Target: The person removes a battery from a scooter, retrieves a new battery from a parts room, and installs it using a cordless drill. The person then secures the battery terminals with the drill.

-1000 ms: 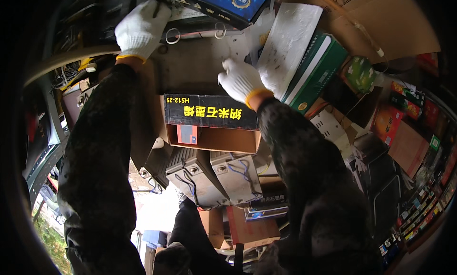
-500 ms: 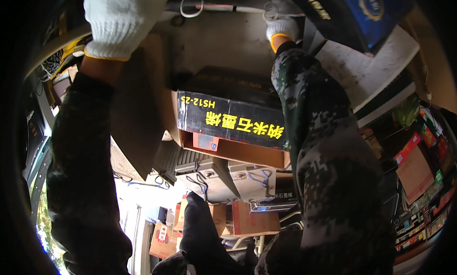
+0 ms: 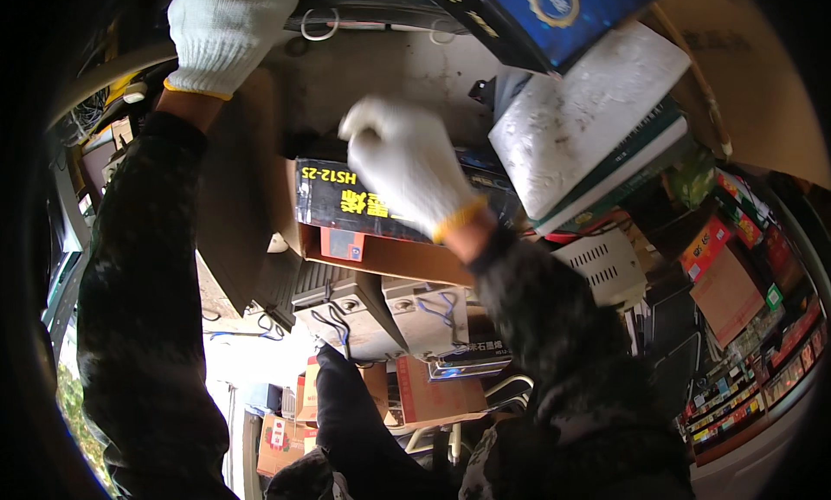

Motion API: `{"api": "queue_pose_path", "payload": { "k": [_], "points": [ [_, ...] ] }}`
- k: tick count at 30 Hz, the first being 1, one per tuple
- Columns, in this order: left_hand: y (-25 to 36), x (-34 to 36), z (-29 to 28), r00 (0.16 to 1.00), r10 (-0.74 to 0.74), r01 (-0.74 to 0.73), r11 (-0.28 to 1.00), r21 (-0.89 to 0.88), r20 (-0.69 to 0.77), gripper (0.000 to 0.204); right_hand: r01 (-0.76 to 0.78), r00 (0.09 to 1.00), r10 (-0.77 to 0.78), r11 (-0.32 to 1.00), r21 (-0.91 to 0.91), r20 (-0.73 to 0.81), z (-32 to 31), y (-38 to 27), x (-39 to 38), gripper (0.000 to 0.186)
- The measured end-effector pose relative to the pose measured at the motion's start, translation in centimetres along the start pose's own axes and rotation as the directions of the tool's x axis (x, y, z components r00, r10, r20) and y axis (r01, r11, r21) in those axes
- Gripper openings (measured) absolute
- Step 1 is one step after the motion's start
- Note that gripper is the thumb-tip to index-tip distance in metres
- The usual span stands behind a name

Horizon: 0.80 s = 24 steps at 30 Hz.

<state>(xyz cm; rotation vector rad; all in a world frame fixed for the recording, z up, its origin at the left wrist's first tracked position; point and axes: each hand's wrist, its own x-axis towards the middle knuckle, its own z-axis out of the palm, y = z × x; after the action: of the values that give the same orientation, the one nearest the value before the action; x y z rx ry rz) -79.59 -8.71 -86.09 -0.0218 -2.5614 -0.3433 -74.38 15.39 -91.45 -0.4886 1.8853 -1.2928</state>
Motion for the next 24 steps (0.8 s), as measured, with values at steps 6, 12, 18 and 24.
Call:
{"api": "queue_pose_path", "payload": {
  "k": [6,12,18,24],
  "points": [
    [2.9,-0.1,-2.9,0.951,0.216,-0.279,0.909,0.309,0.223,0.011,-0.084,0.984,0.067,0.991,0.1,0.162,-0.8,-6.3,-18.1,0.012],
    [8.0,1.5,-7.1,0.967,0.097,-0.155,0.957,0.246,0.235,0.023,-0.126,0.992,0.128,0.987,0.098,-0.009,-2.4,-10.8,-29.4,0.014],
    [28.0,-13.7,-23.4,0.437,-0.686,0.897,0.376,-0.232,0.582,0.04,-0.133,0.95,0.164,0.982,0.131,-0.264,-2.3,-16.1,-35.2,0.014],
    [40.4,-29.9,-30.4,-0.105,-0.477,0.622,-0.716,-0.317,0.873,0.037,-0.008,0.988,0.049,0.963,-0.27,0.146,3.1,-16.6,-40.5,0.034]
  ]
}}
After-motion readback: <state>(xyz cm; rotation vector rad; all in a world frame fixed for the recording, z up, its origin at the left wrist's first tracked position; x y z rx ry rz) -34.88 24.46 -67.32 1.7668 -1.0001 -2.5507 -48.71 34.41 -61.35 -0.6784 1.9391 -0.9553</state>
